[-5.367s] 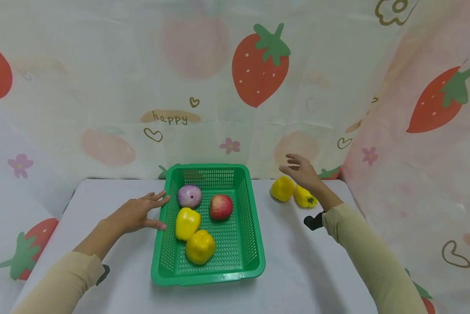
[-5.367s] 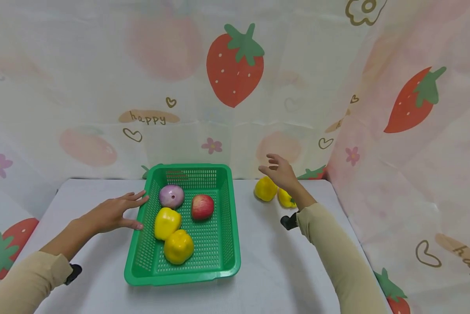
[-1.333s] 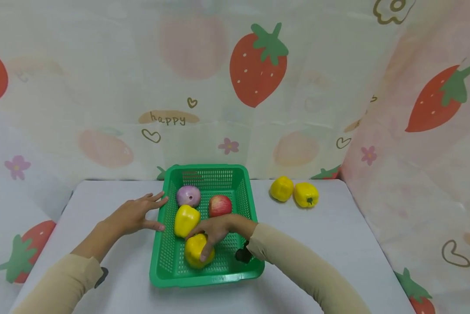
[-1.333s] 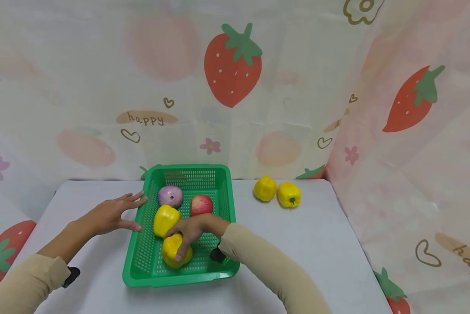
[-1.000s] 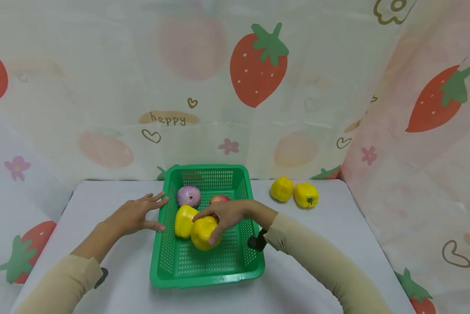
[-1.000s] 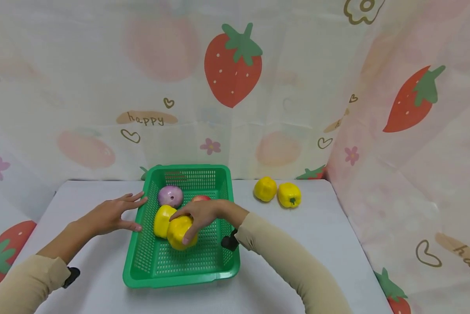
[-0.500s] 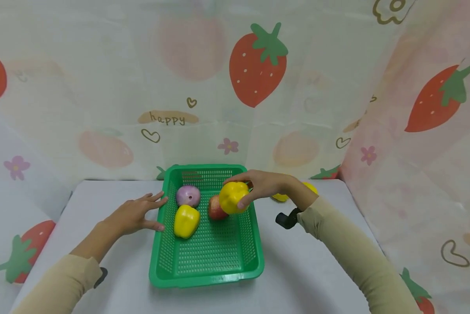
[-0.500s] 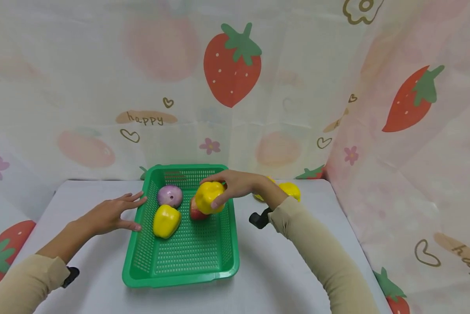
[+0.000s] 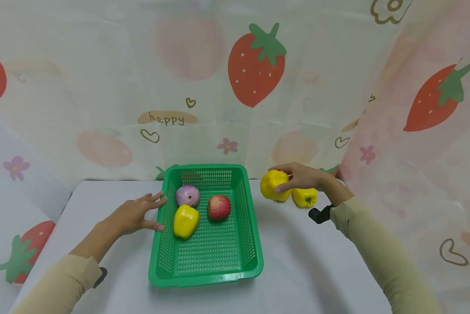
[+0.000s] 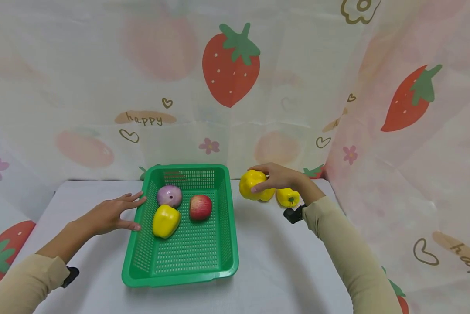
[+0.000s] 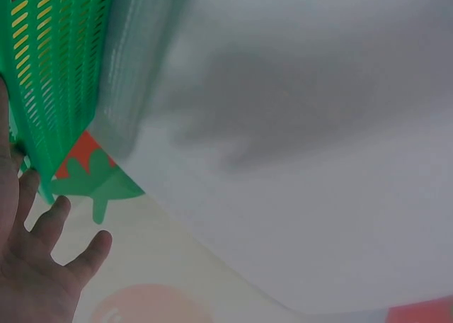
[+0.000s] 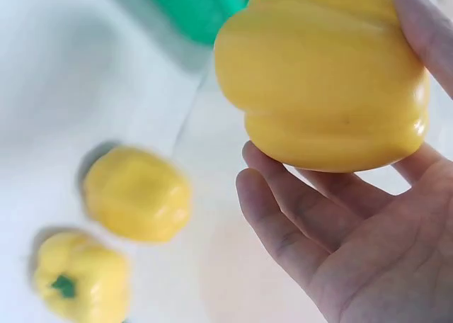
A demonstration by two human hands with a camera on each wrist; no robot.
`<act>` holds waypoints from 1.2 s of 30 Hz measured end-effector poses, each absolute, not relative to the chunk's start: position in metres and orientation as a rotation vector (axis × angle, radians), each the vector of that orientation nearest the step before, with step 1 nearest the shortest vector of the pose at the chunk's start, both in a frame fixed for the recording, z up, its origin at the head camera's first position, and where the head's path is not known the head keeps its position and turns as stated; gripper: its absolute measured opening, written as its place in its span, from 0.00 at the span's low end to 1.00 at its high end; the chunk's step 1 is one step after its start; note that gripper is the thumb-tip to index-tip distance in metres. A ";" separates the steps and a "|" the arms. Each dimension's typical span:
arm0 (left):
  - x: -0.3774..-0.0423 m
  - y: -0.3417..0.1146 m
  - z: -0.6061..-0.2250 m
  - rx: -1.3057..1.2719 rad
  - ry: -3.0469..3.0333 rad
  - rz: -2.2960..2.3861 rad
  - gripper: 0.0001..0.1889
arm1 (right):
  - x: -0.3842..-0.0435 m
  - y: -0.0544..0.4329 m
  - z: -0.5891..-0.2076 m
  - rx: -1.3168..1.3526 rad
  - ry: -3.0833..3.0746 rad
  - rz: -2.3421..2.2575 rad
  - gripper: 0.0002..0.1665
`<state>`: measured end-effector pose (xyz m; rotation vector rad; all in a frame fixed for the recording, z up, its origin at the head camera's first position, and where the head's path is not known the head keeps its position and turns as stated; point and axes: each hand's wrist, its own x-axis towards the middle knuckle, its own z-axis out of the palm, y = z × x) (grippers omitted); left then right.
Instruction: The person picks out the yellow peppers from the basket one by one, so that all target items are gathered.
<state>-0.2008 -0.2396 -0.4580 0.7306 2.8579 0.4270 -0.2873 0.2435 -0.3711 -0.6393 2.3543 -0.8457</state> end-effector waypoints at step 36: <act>-0.201 -0.243 -0.460 0.743 2.866 0.453 0.46 | -0.254 0.363 -0.454 -0.113 2.306 -0.898 0.51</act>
